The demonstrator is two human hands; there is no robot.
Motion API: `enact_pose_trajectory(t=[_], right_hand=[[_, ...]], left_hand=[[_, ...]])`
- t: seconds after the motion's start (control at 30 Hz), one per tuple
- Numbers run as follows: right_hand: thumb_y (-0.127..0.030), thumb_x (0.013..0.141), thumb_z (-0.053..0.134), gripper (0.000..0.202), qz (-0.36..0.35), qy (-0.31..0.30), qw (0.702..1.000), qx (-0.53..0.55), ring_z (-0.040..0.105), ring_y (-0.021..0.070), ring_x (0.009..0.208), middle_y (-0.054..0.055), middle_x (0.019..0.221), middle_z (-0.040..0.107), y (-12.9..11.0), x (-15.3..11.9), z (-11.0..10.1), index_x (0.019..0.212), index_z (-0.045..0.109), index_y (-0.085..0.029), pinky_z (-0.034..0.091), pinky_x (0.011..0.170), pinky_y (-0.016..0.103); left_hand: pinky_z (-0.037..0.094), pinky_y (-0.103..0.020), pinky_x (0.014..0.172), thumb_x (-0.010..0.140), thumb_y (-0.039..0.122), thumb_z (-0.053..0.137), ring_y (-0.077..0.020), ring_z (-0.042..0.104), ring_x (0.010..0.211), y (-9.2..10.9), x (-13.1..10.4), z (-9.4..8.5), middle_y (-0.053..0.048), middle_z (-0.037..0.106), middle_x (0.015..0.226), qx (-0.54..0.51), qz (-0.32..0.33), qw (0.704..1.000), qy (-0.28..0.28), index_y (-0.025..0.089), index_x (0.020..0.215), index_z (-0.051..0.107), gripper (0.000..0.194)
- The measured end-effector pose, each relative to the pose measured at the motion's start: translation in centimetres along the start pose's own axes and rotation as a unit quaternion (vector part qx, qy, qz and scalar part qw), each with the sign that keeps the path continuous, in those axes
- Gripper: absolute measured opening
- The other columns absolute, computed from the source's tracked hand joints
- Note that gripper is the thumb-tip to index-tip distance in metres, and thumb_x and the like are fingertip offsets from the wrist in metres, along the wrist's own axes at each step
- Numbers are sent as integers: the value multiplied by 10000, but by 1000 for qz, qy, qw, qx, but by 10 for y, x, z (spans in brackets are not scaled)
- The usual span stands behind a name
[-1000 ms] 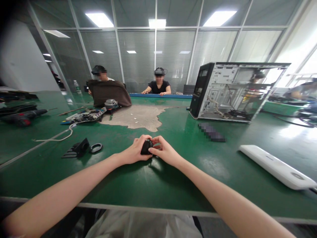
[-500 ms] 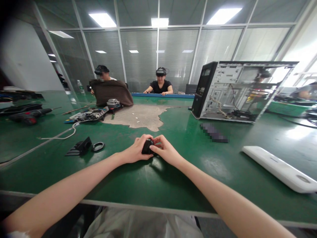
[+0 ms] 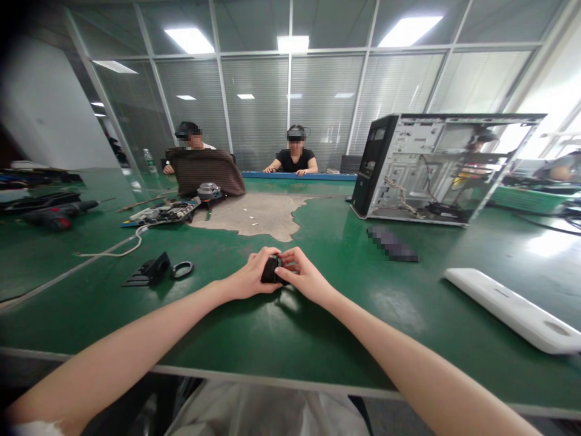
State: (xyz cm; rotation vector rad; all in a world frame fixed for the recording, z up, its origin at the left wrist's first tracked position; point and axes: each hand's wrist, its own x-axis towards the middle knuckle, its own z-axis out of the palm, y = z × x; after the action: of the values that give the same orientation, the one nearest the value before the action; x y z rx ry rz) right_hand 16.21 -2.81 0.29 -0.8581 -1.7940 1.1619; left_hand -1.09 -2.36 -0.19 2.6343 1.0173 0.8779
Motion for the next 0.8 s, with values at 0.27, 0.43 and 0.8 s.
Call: enact_pose_trajectory(t=[0.27,0.43,0.8], right_hand=[[-297,686,614,268,-16,-50,998,30,544,135,852,2,949,496,-3,-4,-3,851,422,-211,454,759,302],[-342,756,520,188,-13,-16,1000,-2,545,106,714,-7,892,501,1,-1,0,840,415,-210,464,676,292],[-275,727,570,213,-36,-45,998,0,550,141,865,-1,932,491,-3,-4,-2,868,423,-213,454,766,308]], left_hand=[[317,-365,847,683,338,588,-213,451,994,1,0,-1,-64,430,1080,10,-2,1000,0,218,1150,259,584],[313,-369,853,677,350,596,-218,440,1013,2,0,-2,-71,417,1100,9,-2,1000,-4,217,1154,248,605],[317,-372,846,675,338,596,-225,449,998,0,0,-1,-76,416,1099,11,-5,1000,-4,208,1153,255,602]])
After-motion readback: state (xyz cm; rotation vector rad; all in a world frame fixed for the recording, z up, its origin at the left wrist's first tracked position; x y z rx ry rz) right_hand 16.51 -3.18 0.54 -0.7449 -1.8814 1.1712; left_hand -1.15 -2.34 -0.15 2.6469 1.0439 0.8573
